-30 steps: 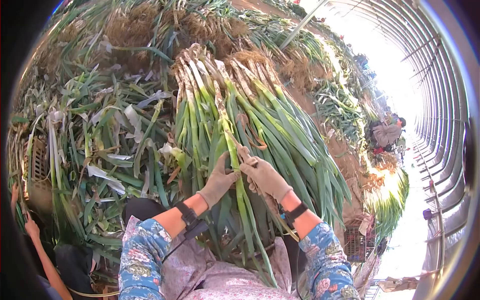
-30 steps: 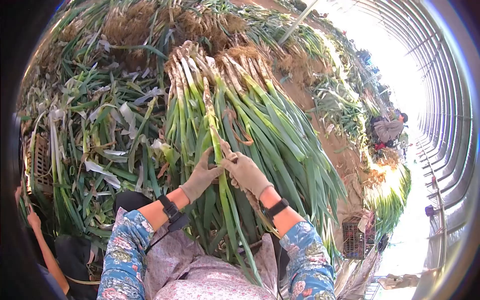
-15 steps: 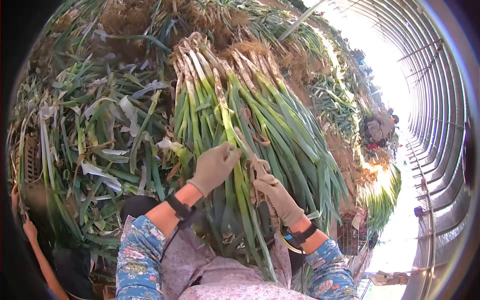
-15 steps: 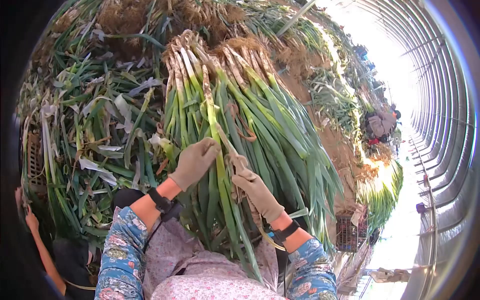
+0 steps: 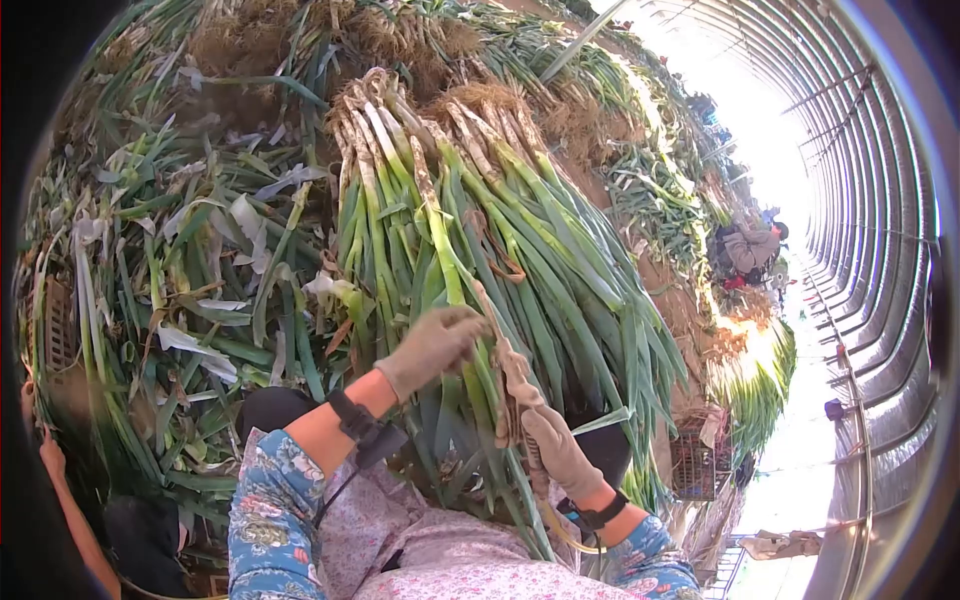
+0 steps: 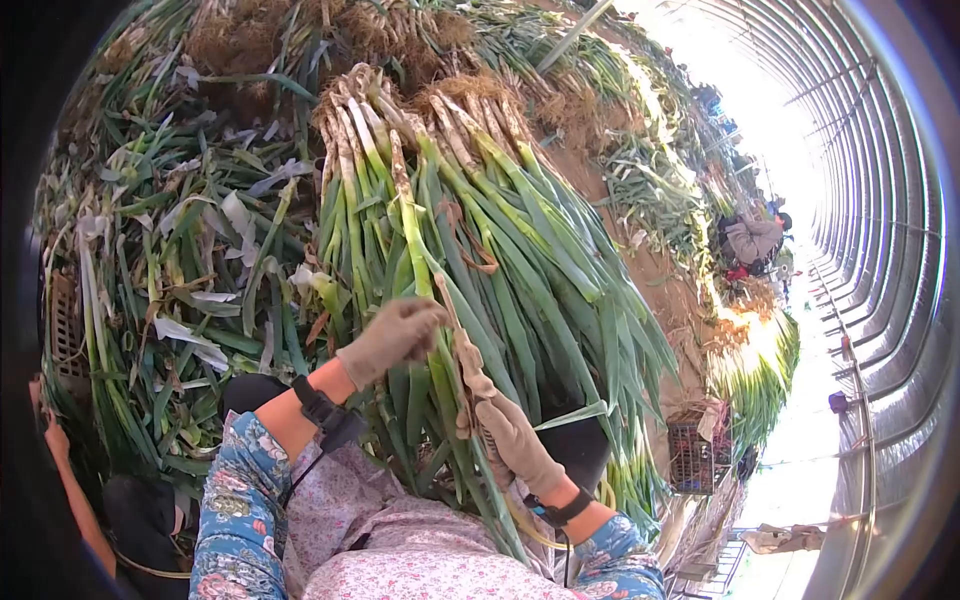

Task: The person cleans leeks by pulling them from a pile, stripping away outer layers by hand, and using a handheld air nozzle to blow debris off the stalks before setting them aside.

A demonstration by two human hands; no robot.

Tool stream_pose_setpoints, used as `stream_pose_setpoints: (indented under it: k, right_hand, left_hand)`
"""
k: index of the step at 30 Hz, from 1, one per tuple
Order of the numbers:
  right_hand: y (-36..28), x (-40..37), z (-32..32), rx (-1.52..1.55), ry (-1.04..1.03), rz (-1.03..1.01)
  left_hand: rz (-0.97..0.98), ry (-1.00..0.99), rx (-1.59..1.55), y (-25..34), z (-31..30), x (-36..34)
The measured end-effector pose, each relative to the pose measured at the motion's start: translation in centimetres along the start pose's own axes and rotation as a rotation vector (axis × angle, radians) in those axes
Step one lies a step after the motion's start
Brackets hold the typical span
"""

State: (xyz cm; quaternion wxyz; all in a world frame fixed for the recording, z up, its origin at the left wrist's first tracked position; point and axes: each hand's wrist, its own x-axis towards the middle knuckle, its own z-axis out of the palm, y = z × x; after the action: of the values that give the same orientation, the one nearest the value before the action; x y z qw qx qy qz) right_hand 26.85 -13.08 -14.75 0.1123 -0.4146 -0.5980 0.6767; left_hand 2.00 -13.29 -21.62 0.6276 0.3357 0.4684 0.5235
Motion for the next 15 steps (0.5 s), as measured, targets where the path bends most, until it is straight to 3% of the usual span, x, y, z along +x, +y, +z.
stream_pose_setpoints:
  k: [1,4,7,15]
  right_hand:
    - [0.1,-0.6,-0.3,-0.007,0.026,0.025]
    - [-0.4,-1.3,-1.7,-0.004,-0.013,0.104]
    - [-1.5,-0.3,-1.8,-0.188,0.010,0.092]
    - [-4.3,6.1,-1.3,-0.254,0.073,0.089]
  left_hand:
    - [0.224,0.226,0.212,-2.9,-1.3,2.2]
    - [0.196,0.522,0.655,-1.4,-3.4,3.3]
    - [0.272,0.599,0.774,-3.3,-2.1,5.2]
    - [0.046,0.516,0.618,-2.1,-1.8,6.4]
